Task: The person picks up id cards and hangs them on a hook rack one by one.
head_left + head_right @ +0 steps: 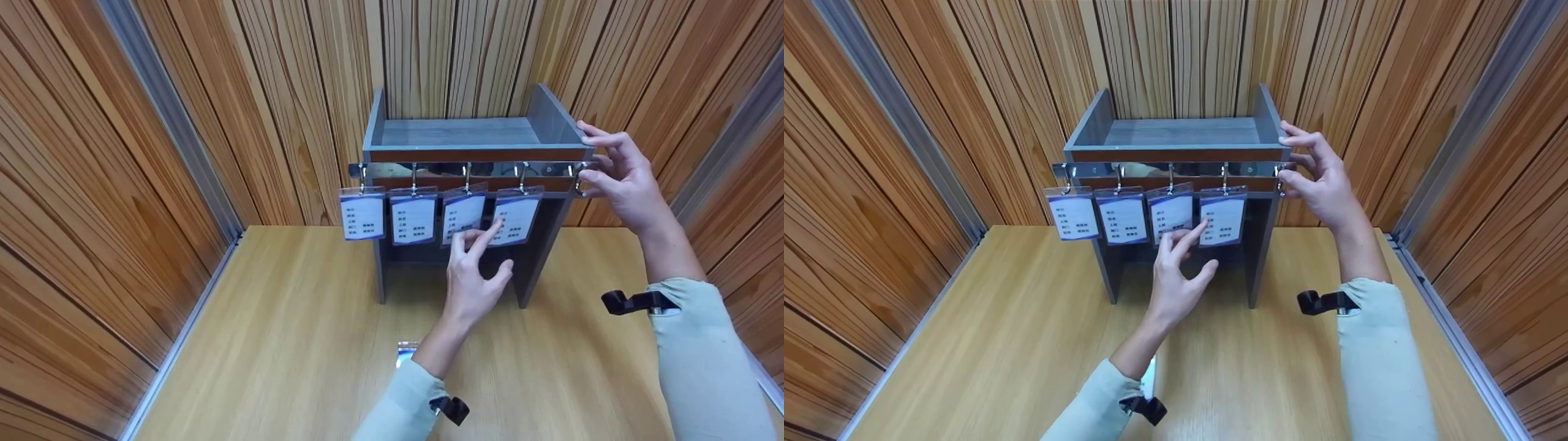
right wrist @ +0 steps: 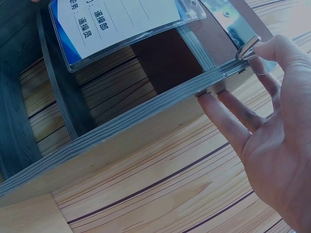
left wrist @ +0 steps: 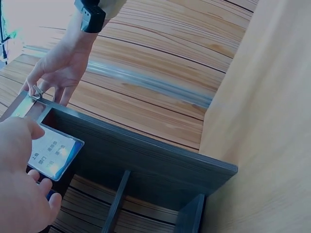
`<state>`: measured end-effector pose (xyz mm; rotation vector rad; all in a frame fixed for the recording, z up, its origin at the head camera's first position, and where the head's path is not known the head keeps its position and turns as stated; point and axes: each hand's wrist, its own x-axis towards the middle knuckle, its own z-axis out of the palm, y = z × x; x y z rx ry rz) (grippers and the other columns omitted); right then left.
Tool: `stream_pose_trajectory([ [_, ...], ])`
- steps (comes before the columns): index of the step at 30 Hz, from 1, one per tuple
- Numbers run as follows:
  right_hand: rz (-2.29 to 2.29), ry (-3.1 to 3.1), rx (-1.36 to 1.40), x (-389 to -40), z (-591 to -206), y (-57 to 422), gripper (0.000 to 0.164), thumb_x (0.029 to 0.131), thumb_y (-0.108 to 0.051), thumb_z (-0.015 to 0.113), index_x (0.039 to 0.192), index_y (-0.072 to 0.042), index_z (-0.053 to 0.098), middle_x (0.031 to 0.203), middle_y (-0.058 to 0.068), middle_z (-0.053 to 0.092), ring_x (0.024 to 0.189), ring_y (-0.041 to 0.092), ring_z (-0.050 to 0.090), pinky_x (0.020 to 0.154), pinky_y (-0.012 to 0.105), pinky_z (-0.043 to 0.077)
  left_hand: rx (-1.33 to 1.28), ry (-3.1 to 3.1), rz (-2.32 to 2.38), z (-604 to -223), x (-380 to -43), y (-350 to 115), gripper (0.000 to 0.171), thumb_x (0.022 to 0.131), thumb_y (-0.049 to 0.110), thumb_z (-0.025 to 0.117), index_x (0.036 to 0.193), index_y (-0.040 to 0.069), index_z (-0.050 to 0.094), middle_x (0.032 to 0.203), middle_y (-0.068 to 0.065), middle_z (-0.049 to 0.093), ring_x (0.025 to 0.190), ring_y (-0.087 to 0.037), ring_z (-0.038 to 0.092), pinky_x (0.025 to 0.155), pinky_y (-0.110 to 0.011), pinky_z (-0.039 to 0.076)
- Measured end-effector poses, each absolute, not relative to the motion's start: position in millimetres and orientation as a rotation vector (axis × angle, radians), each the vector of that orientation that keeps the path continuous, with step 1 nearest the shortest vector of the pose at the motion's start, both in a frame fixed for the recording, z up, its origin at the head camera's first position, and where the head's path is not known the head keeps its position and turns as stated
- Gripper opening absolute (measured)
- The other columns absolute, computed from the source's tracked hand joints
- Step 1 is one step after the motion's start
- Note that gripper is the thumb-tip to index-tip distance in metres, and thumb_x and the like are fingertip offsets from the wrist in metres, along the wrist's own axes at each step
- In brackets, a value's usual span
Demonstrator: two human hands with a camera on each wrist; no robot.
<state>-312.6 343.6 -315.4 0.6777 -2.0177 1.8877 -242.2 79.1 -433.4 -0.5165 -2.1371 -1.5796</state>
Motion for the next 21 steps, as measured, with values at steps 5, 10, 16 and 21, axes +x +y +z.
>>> stream_pose_trajectory([
  [5, 1.881, -2.024, 0.684, -313.1, -315.0, 342.9, 0.043, 0.109, 0.007, 0.060, 0.151, -0.002, 0.056, 0.180, 0.001, 0.046, 0.132, 0.022, 0.066, 0.082, 0.024, 0.064, -0.569, -2.167, -1.575, -437.9, -237.1, 68.7, 0.060, 0.102, 0.019, 0.080, 0.160, 0.023, 0.065, 0.152, -0.013, 0.058, 0.144, -0.026, 0.059, 0.126, -0.043, 0.053],
  [10, 1.890, -2.020, 0.686, -312.5, -314.4, 343.4, 0.043, 0.109, 0.007, 0.060, 0.151, -0.002, 0.056, 0.180, 0.002, 0.045, 0.133, 0.023, 0.066, 0.084, 0.024, 0.065, -0.633, -2.171, -1.514, -444.9, -232.7, 57.7, 0.062, 0.100, 0.023, 0.082, 0.160, 0.021, 0.065, 0.152, -0.011, 0.062, 0.145, -0.026, 0.061, 0.125, -0.043, 0.053],
  [16, 1.897, -2.016, 0.686, -312.9, -314.6, 343.5, 0.043, 0.109, 0.007, 0.060, 0.151, -0.002, 0.055, 0.180, 0.002, 0.045, 0.134, 0.023, 0.067, 0.085, 0.025, 0.066, -0.705, -2.196, -1.499, -453.2, -227.7, 42.5, 0.063, 0.099, 0.032, 0.083, 0.159, 0.019, 0.066, 0.153, -0.010, 0.065, 0.145, -0.027, 0.062, 0.120, -0.047, 0.053],
  [21, 1.900, -2.011, 0.691, -313.3, -315.8, 343.8, 0.043, 0.108, 0.009, 0.060, 0.150, -0.002, 0.056, 0.179, 0.001, 0.046, 0.131, 0.021, 0.068, 0.081, 0.023, 0.065, -0.715, -2.227, -1.461, -460.0, -222.9, 31.6, 0.063, 0.097, 0.033, 0.084, 0.157, 0.020, 0.067, 0.152, -0.008, 0.066, 0.144, -0.026, 0.063, 0.114, -0.046, 0.052],
])
